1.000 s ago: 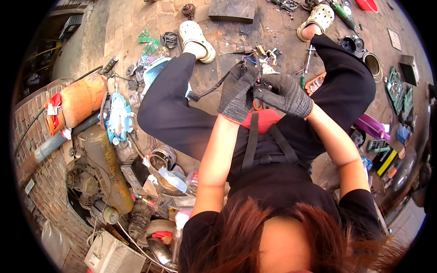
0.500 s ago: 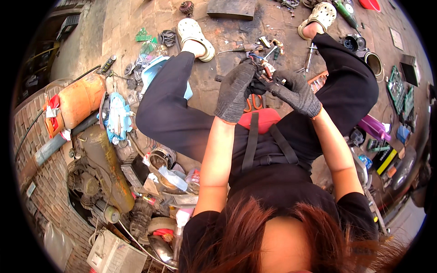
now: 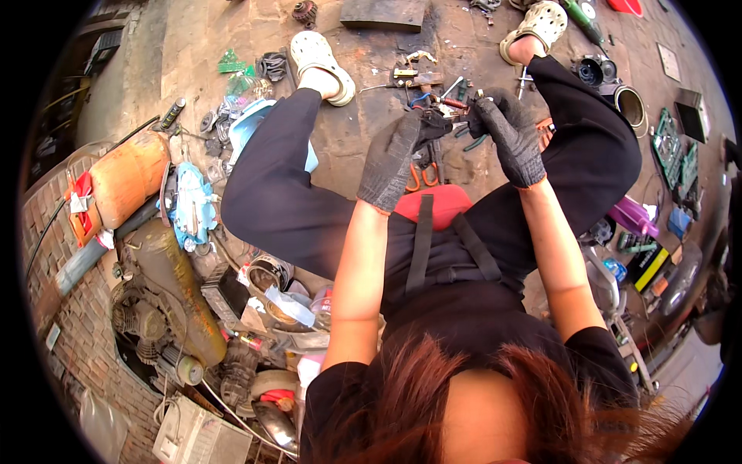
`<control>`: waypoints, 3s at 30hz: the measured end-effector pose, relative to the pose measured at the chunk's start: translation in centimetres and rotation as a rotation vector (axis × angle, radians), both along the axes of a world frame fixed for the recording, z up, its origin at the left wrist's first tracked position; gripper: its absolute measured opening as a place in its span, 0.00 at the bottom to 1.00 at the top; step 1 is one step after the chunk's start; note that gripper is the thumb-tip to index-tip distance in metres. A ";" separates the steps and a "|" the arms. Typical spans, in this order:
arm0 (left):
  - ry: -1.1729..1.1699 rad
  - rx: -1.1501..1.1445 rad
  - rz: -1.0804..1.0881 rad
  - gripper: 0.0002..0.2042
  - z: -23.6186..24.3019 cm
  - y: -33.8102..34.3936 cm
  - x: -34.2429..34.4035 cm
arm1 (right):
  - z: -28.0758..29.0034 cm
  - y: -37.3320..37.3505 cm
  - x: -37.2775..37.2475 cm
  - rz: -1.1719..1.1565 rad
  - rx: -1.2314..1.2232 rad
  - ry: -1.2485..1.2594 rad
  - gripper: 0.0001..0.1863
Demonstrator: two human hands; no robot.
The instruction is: The person sits on the floor and uses pliers and a screwdriver to strip wires and adjust a small electronic component. They repeatedly cut, twist, and reposition wires while handling the component with gloved hands.
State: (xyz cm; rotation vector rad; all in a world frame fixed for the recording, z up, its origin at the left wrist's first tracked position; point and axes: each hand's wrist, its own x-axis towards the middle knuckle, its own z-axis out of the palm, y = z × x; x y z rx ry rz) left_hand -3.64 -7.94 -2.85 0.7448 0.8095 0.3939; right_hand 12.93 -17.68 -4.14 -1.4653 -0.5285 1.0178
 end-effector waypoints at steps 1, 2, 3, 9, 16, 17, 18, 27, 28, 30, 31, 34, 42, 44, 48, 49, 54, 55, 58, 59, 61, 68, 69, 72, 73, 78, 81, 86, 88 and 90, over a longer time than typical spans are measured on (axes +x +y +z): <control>-0.044 -0.016 0.003 0.19 0.1 -0.1 0.0 | 0.0 0.2 0.1 -0.004 -0.006 0.012 0.09; -0.140 -0.109 0.012 0.19 0.4 -0.2 0.0 | 0.1 0.4 0.2 -0.006 -0.012 0.024 0.09; -0.235 -0.202 0.023 0.19 0.9 -0.4 0.1 | 0.3 0.6 0.3 -0.026 -0.041 0.021 0.09; 0.211 0.297 -0.269 0.22 1.3 0.5 -1.1 | -0.7 0.7 1.4 -0.040 -0.037 0.003 0.13; 0.418 1.674 -0.115 0.18 0.7 2.8 2.3 | 1.3 3.7 1.9 0.332 -0.125 -0.145 0.15; 0.452 1.492 -0.168 0.17 0.1 3.5 2.6 | 1.0 4.2 2.0 0.251 -0.043 -0.028 0.16; 0.482 1.309 -0.217 0.16 -0.6 4.1 2.6 | 0.8 4.9 1.9 0.169 0.039 0.089 0.17; 0.589 0.768 0.138 0.10 -5.0 8.8 0.3 | -24.9 2.6 5.4 -0.380 -0.588 0.126 0.21; 0.568 0.751 0.133 0.10 -5.7 8.9 0.3 | -26.7 1.5 4.5 -0.265 -0.766 -0.173 0.23; 0.497 0.676 0.186 0.10 -6.2 8.9 0.7 | -28.8 -0.6 2.5 -0.085 -1.028 -0.427 0.26; 0.557 0.711 0.149 0.10 -6.2 9.1 0.8 | -29.8 -1.6 1.8 -0.037 -1.128 -0.379 0.27; 0.706 0.785 0.041 0.11 -6.3 9.7 1.1 | -32.8 -4.2 0.6 -0.276 -1.344 -0.369 0.28; 0.678 0.540 -0.011 0.10 -7.6 8.9 3.2 | -31.8 -3.0 1.0 -0.271 -1.548 -0.292 0.35; 0.726 0.522 -0.063 0.10 -7.6 9.1 3.3 | -31.9 -3.3 0.8 -0.243 -1.547 -0.335 0.40; 0.604 0.535 0.037 0.12 -8.6 8.6 2.5 | -31.9 -4.3 1.2 -0.235 -1.583 -0.188 0.36; 0.602 0.536 0.027 0.12 -8.1 8.5 2.5 | -31.4 -3.8 1.1 -0.412 -1.493 -0.031 0.33; 0.578 0.722 0.010 0.14 -6.4 8.0 2.1 | -27.0 -1.6 -0.6 -0.862 -0.673 0.689 0.21; 0.578 0.753 0.026 0.14 -5.8 7.8 2.1 | -25.3 -1.0 -0.8 -0.820 -0.431 0.794 0.19; 0.524 0.804 0.073 0.14 -5.2 7.2 1.5 | -16.0 1.4 -0.9 -0.566 -0.114 1.115 0.08; 0.539 0.844 0.072 0.13 -4.6 7.1 1.4 | -13.2 1.4 -1.0 -0.408 -0.035 1.111 0.09; 0.571 0.922 0.066 0.13 -3.6 7.0 1.0 | -6.8 1.4 -0.8 -0.150 -0.036 0.992 0.13; 0.449 1.037 -0.019 0.13 -2.6 5.6 0.9 | 2.1 -1.1 -0.3 0.407 -0.266 0.039 0.21; 0.388 1.023 -0.002 0.13 -2.3 5.1 0.9 | 2.3 -1.4 -0.4 0.389 -0.232 -0.031 0.18; 0.370 0.996 -0.021 0.14 -0.6 4.0 0.9 | 3.2 -1.9 -1.2 0.365 -0.178 -0.163 0.14; 0.393 0.990 -0.040 0.14 -0.1 3.7 0.8 | 3.6 -2.0 -1.5 0.359 -0.159 -0.173 0.14; 0.389 1.068 0.069 0.18 0.8 3.0 0.9 | 4.8 -2.2 -1.9 0.395 -0.150 -0.361 0.15; 0.398 1.171 0.034 0.21 1.3 3.2 0.8 | 4.2 -3.0 -0.9 0.460 -0.140 -0.618 0.13; 0.646 1.186 -0.016 0.26 1.7 2.5 1.8 | 4.5 -3.5 -2.0 0.406 -0.107 -0.790 0.12; 0.746 1.248 0.117 0.27 1.1 1.8 2.9 | 4.0 -3.8 -3.2 0.361 -0.120 -0.755 0.14; 0.710 1.276 0.210 0.27 0.5 1.6 3.0 | 4.2 -4.4 -4.1 0.349 -0.106 -0.603 0.13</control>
